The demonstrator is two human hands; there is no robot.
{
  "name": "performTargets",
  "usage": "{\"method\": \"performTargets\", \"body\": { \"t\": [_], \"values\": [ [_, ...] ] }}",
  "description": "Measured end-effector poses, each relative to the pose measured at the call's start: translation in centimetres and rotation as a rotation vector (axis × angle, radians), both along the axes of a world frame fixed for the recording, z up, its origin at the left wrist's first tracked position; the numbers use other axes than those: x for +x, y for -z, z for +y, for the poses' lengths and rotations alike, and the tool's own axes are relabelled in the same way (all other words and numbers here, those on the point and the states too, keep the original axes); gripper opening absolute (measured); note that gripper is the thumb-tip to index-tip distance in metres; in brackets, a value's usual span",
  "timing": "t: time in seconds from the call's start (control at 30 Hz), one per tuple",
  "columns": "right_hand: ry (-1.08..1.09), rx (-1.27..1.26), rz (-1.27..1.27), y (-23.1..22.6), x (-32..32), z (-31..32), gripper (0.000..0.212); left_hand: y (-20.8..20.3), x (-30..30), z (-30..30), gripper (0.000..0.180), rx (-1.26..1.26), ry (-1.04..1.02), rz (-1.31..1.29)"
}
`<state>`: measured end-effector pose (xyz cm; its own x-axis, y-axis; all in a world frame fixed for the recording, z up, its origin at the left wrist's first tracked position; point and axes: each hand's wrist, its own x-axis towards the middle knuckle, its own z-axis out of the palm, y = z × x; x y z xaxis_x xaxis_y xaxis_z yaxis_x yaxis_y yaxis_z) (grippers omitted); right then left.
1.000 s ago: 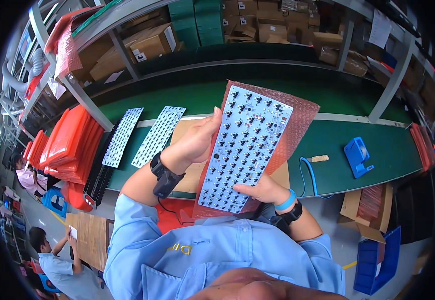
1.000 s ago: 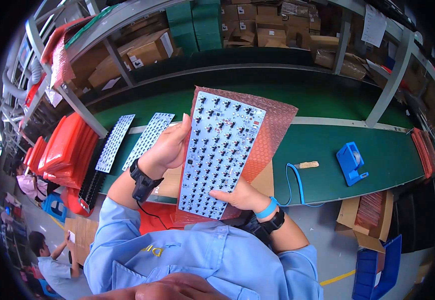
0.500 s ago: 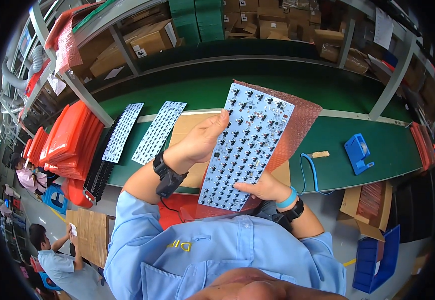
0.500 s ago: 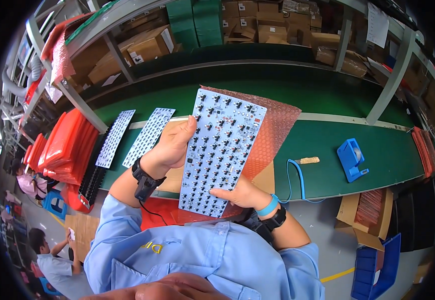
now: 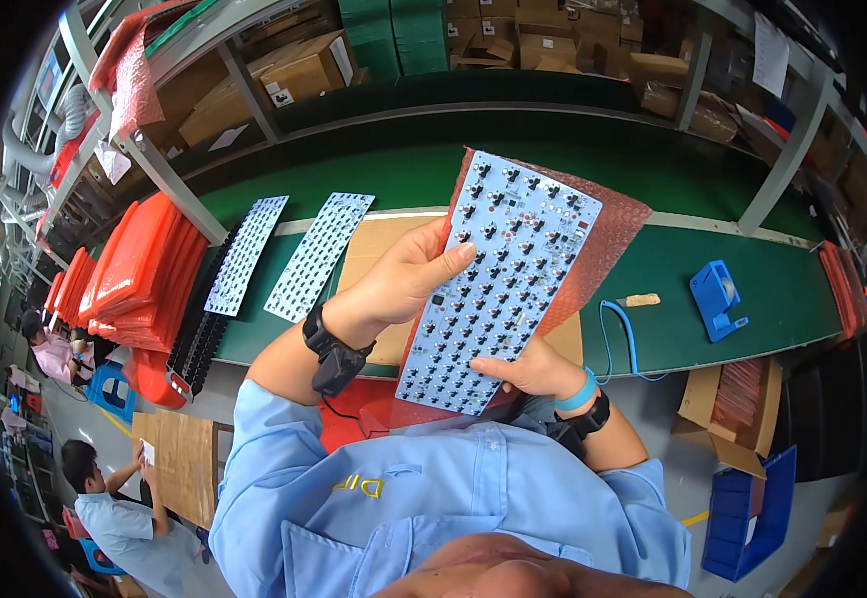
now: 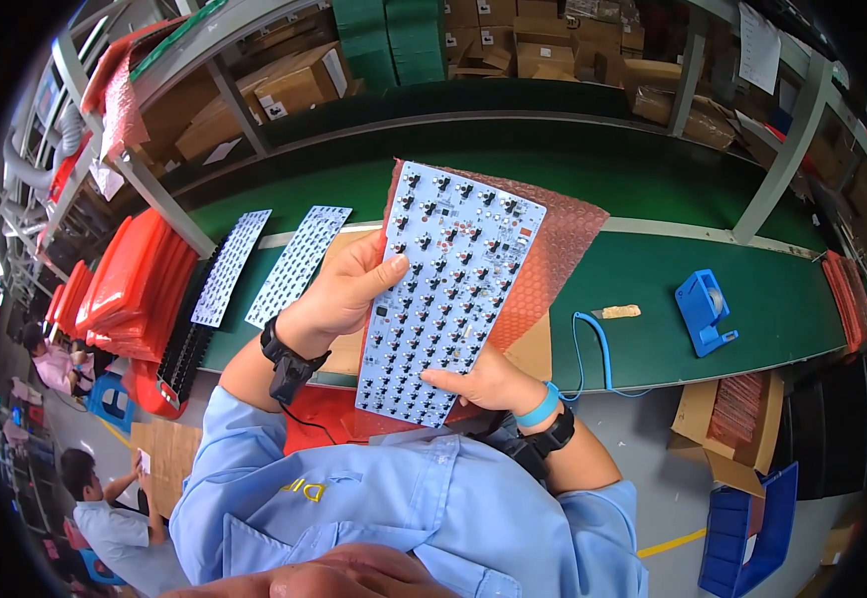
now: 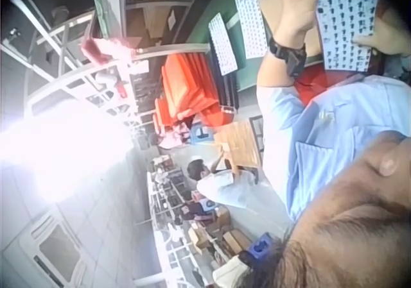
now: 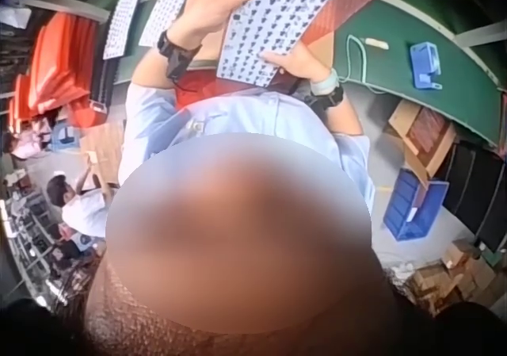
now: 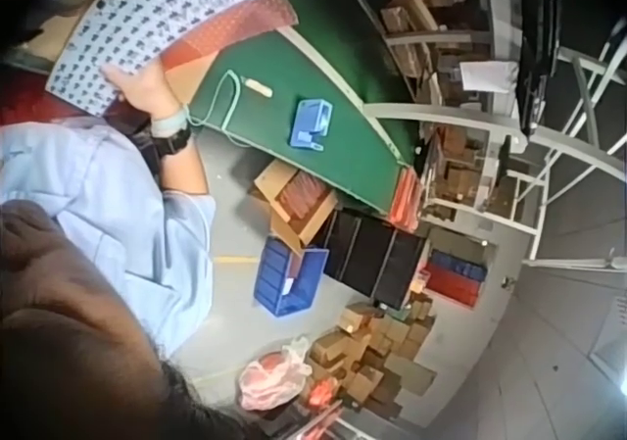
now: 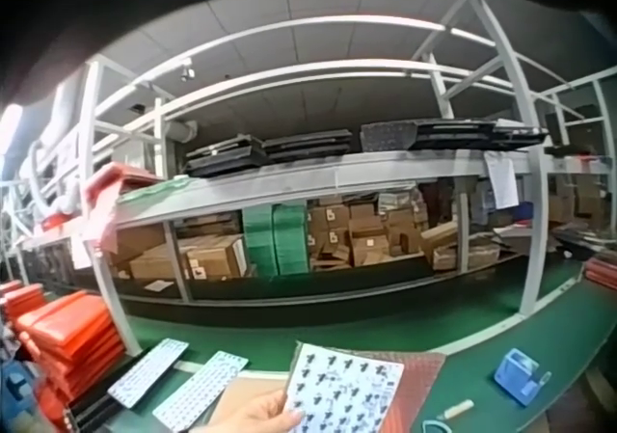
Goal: The person pulls a bubble wrap sheet from a stack, places a circuit board onto it, and folds the wrap over the board, securing it with tape before stacking the finished items.
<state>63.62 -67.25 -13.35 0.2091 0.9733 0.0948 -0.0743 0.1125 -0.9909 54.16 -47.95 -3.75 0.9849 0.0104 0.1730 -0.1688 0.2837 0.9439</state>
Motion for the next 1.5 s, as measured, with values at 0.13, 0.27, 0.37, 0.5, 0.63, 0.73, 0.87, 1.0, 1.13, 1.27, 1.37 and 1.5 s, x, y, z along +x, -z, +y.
{"method": "performTargets", "body": {
  "t": [0.13, 0.27, 0.37, 0.5, 0.63, 0.73, 0.87, 1.0, 1.13, 1.27, 1.37, 1.5],
  "values": [
    [-0.004, -0.024, 0.007, 0.0, -0.1, 0.1, 0.05, 0.3, 0.1, 0.1, 0.041, 0.04, -0.041, 0.006],
    [0.006, -0.027, -0.002, -0.8, -0.3, -0.1, 0.049, 0.5, -0.1, 0.3, 0.041, 0.005, -0.038, 0.001],
    [0.048, -0.006, -0.011, -1.7, -0.2, -0.8, 0.045, 0.6, -0.4, 0.3, 0.047, 0.041, -0.041, -0.026],
    [0.162, -0.268, -0.806, -9.3, 4.5, -5.8, 0.021, 0.0, -1.5, 0.9, 0.044, 0.102, -0.057, -0.083],
    [0.764, 0.365, -1.291, -18.8, 4.4, -5.0, 0.045, -1.5, -1.5, 0.9, 0.045, 0.25, -0.006, -0.13],
    [0.435, 0.267, -1.548, -22.8, 7.3, -1.0, 0.05, -3.3, -1.0, -0.6, 0.047, 0.254, 0.056, -0.145],
    [-0.15, -0.205, -1.108, -25.4, 8.2, 1.8, 0.047, -2.6, -1.5, -0.1, 0.053, 0.224, 0.048, -0.137],
    [0.028, -0.123, -0.924, -27.3, 10.9, -1.0, 0.044, 1.4, -5.4, 2.7, 0.06, 0.407, 0.127, -0.077],
    [0.223, -0.019, -0.738, -29.0, 13.7, -3.5, 0.046, 7.8, -11.1, 3.8, 0.031, 0.636, -0.091, 0.32],
    [0.166, -0.069, -0.646, -30.6, 16.7, -4.7, 0.05, 10.1, -15.1, 3.9, 0.025, 0.45, -0.213, 0.365],
    [0.213, -0.082, -0.675, -31.1, 17.8, -4.8, 0.049, 12.3, -17.6, 4.2, 0.023, 0.339, -0.247, 0.449],
    [0.275, -0.091, -0.7, -32.0, 19.8, -4.8, 0.046, 15.1, -20.6, 3.3, 0.021, 0.486, -0.239, 0.544]
  ]
}}
